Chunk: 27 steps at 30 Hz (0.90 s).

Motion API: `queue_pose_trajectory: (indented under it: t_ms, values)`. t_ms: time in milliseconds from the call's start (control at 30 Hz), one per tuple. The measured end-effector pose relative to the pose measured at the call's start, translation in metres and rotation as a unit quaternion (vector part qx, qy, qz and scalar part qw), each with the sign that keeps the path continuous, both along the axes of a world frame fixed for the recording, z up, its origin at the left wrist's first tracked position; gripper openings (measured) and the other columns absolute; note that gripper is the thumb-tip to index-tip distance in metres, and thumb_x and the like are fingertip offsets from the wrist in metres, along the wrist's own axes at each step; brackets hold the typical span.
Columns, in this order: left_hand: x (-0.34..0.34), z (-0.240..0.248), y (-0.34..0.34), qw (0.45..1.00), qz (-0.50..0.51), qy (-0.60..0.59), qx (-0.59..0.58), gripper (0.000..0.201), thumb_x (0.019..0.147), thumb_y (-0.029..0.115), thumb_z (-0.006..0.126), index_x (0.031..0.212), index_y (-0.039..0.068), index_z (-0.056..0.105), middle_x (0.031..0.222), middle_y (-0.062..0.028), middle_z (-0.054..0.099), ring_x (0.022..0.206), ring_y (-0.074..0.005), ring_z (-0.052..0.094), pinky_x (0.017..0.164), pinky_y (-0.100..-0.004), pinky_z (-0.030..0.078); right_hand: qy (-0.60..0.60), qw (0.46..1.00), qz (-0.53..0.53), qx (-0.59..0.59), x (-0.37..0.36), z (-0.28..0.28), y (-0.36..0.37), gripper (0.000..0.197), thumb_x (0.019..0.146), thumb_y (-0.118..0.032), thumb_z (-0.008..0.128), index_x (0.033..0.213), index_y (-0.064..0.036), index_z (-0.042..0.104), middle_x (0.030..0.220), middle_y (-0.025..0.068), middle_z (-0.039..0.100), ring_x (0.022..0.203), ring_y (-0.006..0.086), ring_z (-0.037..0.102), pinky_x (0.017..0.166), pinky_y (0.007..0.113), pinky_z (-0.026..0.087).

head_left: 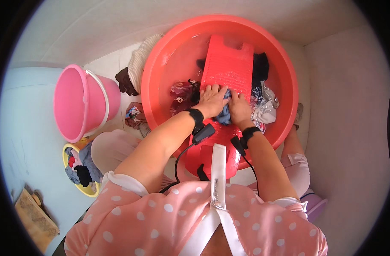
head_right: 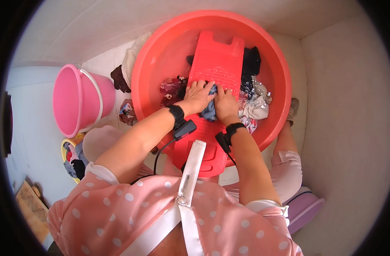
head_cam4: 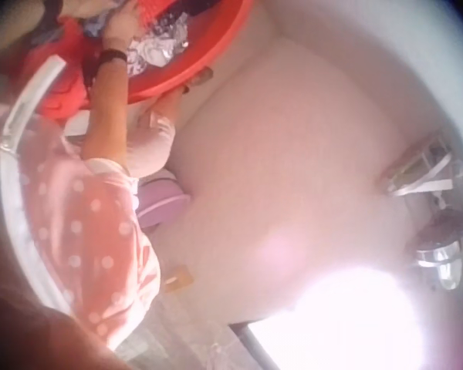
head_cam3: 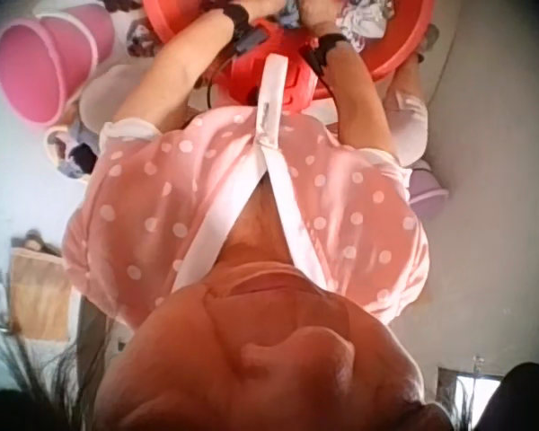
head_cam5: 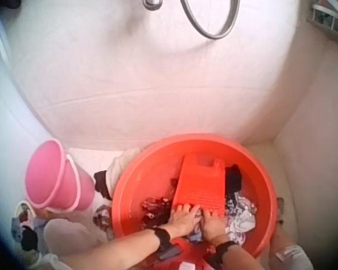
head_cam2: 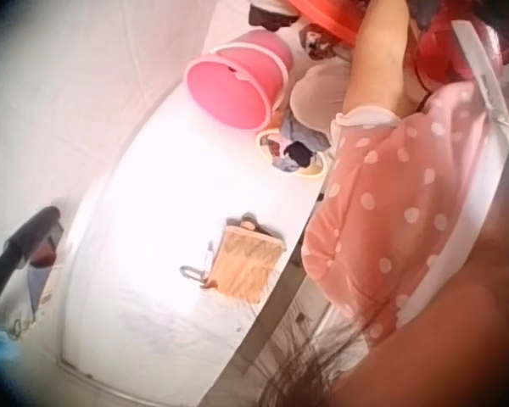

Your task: Hand-washing various garments in a tub using a washboard.

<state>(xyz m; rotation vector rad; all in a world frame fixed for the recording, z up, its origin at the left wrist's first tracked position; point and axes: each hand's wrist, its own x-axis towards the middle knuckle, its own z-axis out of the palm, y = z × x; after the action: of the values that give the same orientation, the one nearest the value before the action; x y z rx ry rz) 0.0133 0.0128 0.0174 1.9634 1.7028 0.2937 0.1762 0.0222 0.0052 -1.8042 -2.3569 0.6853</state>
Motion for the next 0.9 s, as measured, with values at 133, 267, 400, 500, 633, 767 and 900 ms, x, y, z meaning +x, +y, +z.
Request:
queue_pose_trajectory:
  t_ms: [133, 267, 400, 500, 633, 767, 900]
  values:
    - [-0.013, 0.028, -0.069, 0.998, -0.051, -0.038, 0.019, 0.057, 0.088, 0.025, 0.068, 0.14, 0.012, 0.047, 0.118, -0.014, 0.051, 0.109, -0.0356, 0.05, 0.092, -0.0505, 0.04, -0.008, 0.995, 0.083, 0.056, 0.009, 0.043, -0.06, 0.045, 0.093, -0.03, 0.061, 0.136, -0.0164, 0.055, 0.124, 0.0196, 0.056, 0.103, 0.0402, 0.057, 0.083, 0.052, 0.051]
    - [-0.025, 0.02, -0.128, 0.99, -0.118, -0.016, 0.075, 0.064, 0.082, 0.023, 0.074, 0.137, 0.007, 0.047, 0.111, -0.0131, 0.051, 0.106, -0.0324, 0.051, 0.089, -0.0472, 0.045, -0.001, 0.988, 0.122, 0.097, 0.011, 0.039, -0.116, 0.047, 0.086, -0.03, 0.068, 0.13, -0.0143, 0.059, 0.115, 0.0135, 0.057, 0.1, 0.0347, 0.056, 0.078, 0.048, 0.051]
    - [-0.028, -0.01, -0.106, 0.986, -0.151, -0.007, 0.062, 0.063, 0.08, 0.025, 0.076, 0.133, 0.004, 0.05, 0.106, -0.0121, 0.054, 0.095, -0.0299, 0.056, 0.076, -0.0428, 0.054, 0.003, 0.987, 0.14, 0.082, 0.004, 0.022, -0.097, 0.035, 0.086, -0.024, 0.065, 0.116, -0.0069, 0.061, 0.094, 0.0104, 0.06, 0.089, 0.0325, 0.062, 0.064, 0.045, 0.055]
    - [-0.03, -0.02, -0.076, 0.986, -0.159, -0.003, 0.05, 0.051, 0.084, 0.026, 0.07, 0.126, 0.001, 0.053, 0.105, -0.0163, 0.058, 0.096, -0.0326, 0.062, 0.073, -0.0439, 0.056, -0.02, 0.986, 0.146, 0.077, 0.0, 0.002, -0.07, 0.024, 0.088, -0.023, 0.059, 0.105, -0.006, 0.06, 0.09, 0.0135, 0.062, 0.08, 0.0337, 0.066, 0.058, 0.046, 0.057]
    - [-0.022, -0.019, -0.04, 0.991, -0.13, 0.031, -0.01, 0.042, 0.089, 0.024, 0.062, 0.123, 0.002, 0.054, 0.11, -0.0185, 0.059, 0.104, -0.0359, 0.06, 0.087, -0.048, 0.052, -0.074, 0.99, 0.114, 0.037, -0.009, -0.008, -0.041, 0.021, 0.092, -0.026, 0.055, 0.096, -0.0057, 0.057, 0.088, 0.0159, 0.065, 0.077, 0.0372, 0.068, 0.06, 0.047, 0.058]
    - [-0.005, 0.015, -0.036, 0.993, 0.038, 0.107, -0.037, 0.057, 0.092, 0.042, 0.058, 0.134, 0.004, 0.053, 0.138, -0.0195, 0.05, 0.133, -0.0368, 0.044, 0.11, -0.0518, 0.036, -0.057, 0.997, 0.032, -0.04, -0.003, 0.0, -0.023, 0.03, 0.1, -0.036, 0.051, 0.11, -0.0086, 0.061, 0.097, 0.0178, 0.067, 0.084, 0.0434, 0.066, 0.074, 0.051, 0.057]
    - [-0.013, 0.011, -0.049, 0.957, 0.24, -0.055, -0.154, 0.064, 0.093, 0.056, 0.051, 0.129, 0.004, 0.061, 0.141, -0.0245, 0.052, 0.139, -0.0406, 0.038, 0.115, -0.0454, 0.033, -0.02, 0.999, 0.033, -0.025, -0.008, 0.044, -0.045, 0.04, 0.1, -0.036, 0.052, 0.134, -0.016, 0.059, 0.114, 0.0214, 0.061, 0.101, 0.043, 0.06, 0.084, 0.052, 0.053]
